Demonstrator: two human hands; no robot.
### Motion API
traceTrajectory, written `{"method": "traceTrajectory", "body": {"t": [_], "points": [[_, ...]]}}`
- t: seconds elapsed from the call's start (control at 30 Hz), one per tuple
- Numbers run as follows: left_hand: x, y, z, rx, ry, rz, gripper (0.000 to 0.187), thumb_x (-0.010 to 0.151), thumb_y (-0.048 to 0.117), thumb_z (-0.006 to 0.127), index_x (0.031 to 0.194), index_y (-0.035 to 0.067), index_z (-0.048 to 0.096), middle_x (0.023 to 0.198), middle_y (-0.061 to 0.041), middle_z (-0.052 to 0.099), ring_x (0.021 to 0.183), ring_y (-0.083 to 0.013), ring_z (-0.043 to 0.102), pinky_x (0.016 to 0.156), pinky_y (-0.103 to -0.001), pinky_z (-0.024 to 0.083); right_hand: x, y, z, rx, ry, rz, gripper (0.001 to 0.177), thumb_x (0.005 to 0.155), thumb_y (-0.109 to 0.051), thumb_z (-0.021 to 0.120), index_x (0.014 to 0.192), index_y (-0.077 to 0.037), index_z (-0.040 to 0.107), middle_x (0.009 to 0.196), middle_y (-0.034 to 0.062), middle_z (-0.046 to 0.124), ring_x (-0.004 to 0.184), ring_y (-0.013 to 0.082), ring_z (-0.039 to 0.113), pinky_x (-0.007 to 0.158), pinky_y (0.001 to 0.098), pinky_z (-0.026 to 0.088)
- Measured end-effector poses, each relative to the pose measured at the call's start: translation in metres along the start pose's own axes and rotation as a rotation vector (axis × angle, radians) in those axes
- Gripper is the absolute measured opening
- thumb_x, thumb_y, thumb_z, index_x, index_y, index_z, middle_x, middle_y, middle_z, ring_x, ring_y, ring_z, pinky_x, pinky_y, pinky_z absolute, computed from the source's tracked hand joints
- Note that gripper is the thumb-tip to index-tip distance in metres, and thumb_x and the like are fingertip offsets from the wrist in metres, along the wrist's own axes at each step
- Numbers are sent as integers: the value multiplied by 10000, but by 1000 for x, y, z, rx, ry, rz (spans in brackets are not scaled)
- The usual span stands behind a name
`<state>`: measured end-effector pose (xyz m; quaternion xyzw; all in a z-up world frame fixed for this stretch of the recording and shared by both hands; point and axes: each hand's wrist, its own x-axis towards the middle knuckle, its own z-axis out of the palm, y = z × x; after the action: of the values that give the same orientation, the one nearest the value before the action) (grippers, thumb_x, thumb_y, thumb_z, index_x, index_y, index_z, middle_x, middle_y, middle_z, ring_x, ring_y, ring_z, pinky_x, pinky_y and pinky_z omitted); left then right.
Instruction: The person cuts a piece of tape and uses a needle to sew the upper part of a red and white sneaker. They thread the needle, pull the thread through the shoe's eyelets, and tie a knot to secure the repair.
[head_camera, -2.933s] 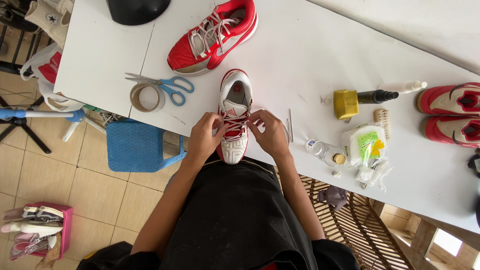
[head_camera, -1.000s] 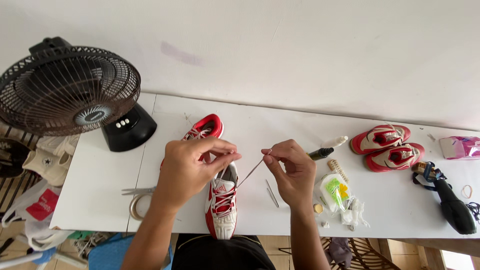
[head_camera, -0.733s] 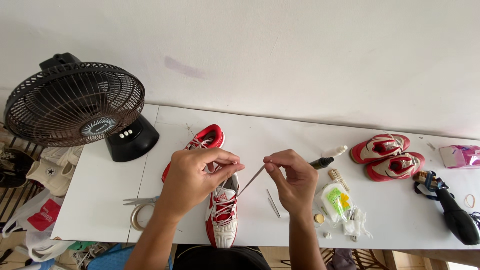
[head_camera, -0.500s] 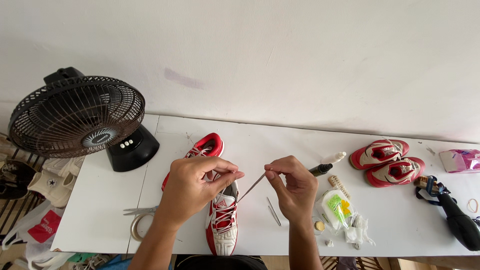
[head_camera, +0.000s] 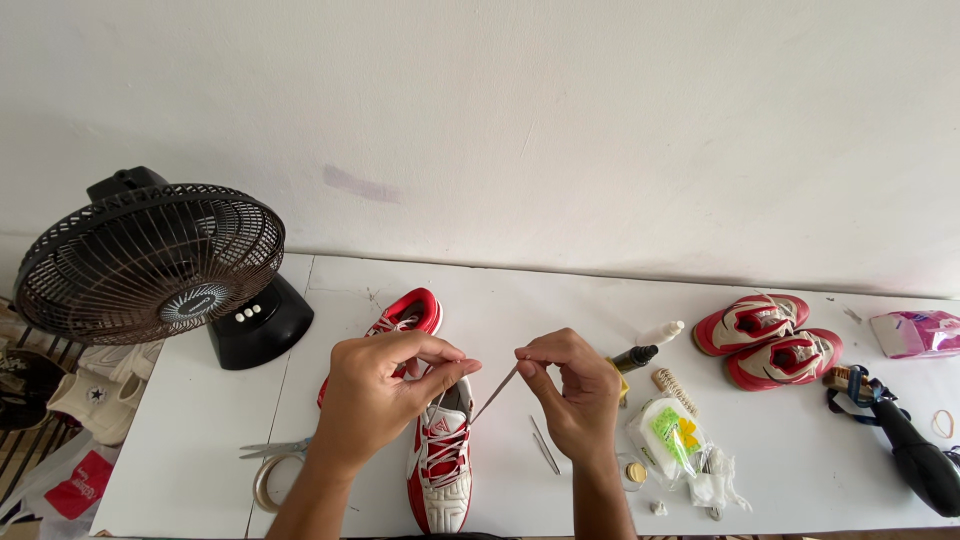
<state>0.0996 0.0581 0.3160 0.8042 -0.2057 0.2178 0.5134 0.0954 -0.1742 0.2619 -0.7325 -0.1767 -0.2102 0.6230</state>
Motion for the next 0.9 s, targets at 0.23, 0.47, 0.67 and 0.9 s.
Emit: {"method": "traceTrajectory", "body": {"t": [0.23, 0.47, 0.67, 0.9], "points": [[-8, -11, -7, -234, -34, -120, 229, 804, 288, 958, 807, 93, 839, 752, 1, 859, 642, -45, 755, 642, -179, 627, -3, 12, -6, 44, -81, 30, 42, 1065, -49, 696, 1025, -36, 690, 894, 122, 808, 831, 230, 797, 784, 304, 656], [-114, -118, -37, -661, -384, -524, 143, 745, 18, 1021, 772, 10, 880, 608, -100, 815, 573, -120, 677, 609, -284, 594, -63, 90, -21, -326, -99, 351, 119, 904, -193, 939, 1013, -147, 924, 790, 99, 846, 772, 201, 761, 814, 355, 574], [-204, -174, -1, -16, -796, -1048, 444, 989, 146, 833, 1332, -102, 698, 1269, -319, 784, 1244, -446, 754, 1059, -533, 589, -136, 162, 26, -451, -323, 450, 37, 920, -199, 919, 957, -194, 916, 797, 65, 850, 821, 278, 806, 860, 394, 597], [-228, -208, 102, -97, -45, -800, 586, 882, 359, 998, 1275, -19, 783, 1080, -242, 836, 1063, -415, 820, 849, -459, 688, -164, 194, 81, -770, -398, 25, 59, 996, -255, 843, 962, -218, 813, 839, -32, 729, 890, 218, 697, 899, 390, 497]]}}
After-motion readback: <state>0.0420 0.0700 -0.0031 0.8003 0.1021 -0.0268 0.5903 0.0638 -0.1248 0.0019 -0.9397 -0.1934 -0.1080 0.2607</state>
